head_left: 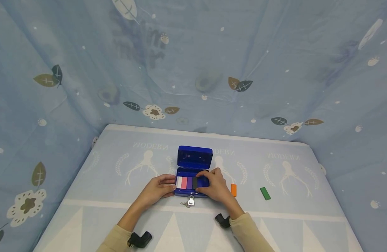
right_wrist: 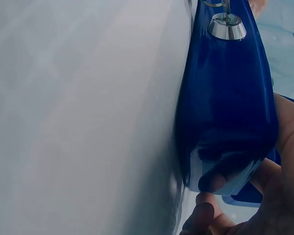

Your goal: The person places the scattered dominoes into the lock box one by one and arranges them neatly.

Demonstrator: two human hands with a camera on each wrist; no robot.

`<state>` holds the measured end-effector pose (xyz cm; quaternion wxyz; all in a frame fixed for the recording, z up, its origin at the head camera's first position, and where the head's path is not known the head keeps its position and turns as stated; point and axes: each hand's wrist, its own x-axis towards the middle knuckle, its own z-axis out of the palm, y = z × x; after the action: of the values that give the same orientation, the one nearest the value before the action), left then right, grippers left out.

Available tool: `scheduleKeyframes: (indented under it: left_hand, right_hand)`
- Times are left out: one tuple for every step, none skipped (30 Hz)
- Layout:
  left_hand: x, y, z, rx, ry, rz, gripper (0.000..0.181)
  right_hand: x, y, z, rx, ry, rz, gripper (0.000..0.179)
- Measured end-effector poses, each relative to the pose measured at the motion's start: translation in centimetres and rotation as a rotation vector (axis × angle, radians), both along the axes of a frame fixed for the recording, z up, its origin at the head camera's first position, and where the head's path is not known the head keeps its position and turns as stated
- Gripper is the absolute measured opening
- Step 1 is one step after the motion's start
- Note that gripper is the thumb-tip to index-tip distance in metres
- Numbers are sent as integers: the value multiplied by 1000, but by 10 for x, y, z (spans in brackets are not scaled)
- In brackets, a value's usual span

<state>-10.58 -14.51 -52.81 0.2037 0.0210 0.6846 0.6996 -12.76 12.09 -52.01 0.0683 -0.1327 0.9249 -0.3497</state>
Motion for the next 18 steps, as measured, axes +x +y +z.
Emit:
scheduleKeyframes:
  left_hand:
    - [0,0,0,0,-1,0,49]
    - [0,0,0,2,-2,-1,49]
    - [0,0,-1,3,-1,-2,49]
    - [0,0,-1,6,-2,-2,49]
    - [0,0,-1,8,-2,-3,49]
    - [0,0,0,8,-1,-3,50]
    - [-1,1,0,9,-2,-3,50]
    - [-1,1,0,10,-2,-3,50]
    - [-1,1,1,10,-3,-3,50]
    - [-1,1,1,7,-2,-1,50]
    - [-1,1,2,4,-2,1,50]
    - [-1,1,2,1,-1,2,50]
    - [-1,1,2,-2,0,1,50]
    - [-1,1,2,-3,1,2,50]
    - [-1,1,2,-4,2,2,50]
    - [-1,1,2,-4,1,3,50]
    - [-1,1,2,-2,0,2,49]
    - [0,1,2,-1,-1,2,49]
  right_hand:
    - [0,-1,0,12,6,0,43]
    - [0,-1,-1,21,10,-1,43]
    - [0,-2,-1,26,12,-2,43]
    - [0,-3,-1,31,14,-3,43]
    - [1,-3,-1,35,15,-4,43]
    - [1,-3,-1,40,15,-5,43]
    - [1,-4,-1,46,12,-8,42]
    - [1,-4,-1,48,8,-12,42]
    - [2,-4,-1,50,4,-17,42]
    - [2,-4,-1,52,1,-21,42]
    - [2,-5,-1,57,-2,-25,42]
    - [2,-5,-1,61,-3,-28,42]
    - [2,-5,-1,66,-2,-29,42]
    - [3,-5,0,69,-3,-32,43]
    - [3,-6,0,75,-1,-33,43]
    - [3,-6,0,82,1,-32,43]
    - [3,-6,0,86,2,-33,43]
    - [3,-7,0,89,4,-33,42]
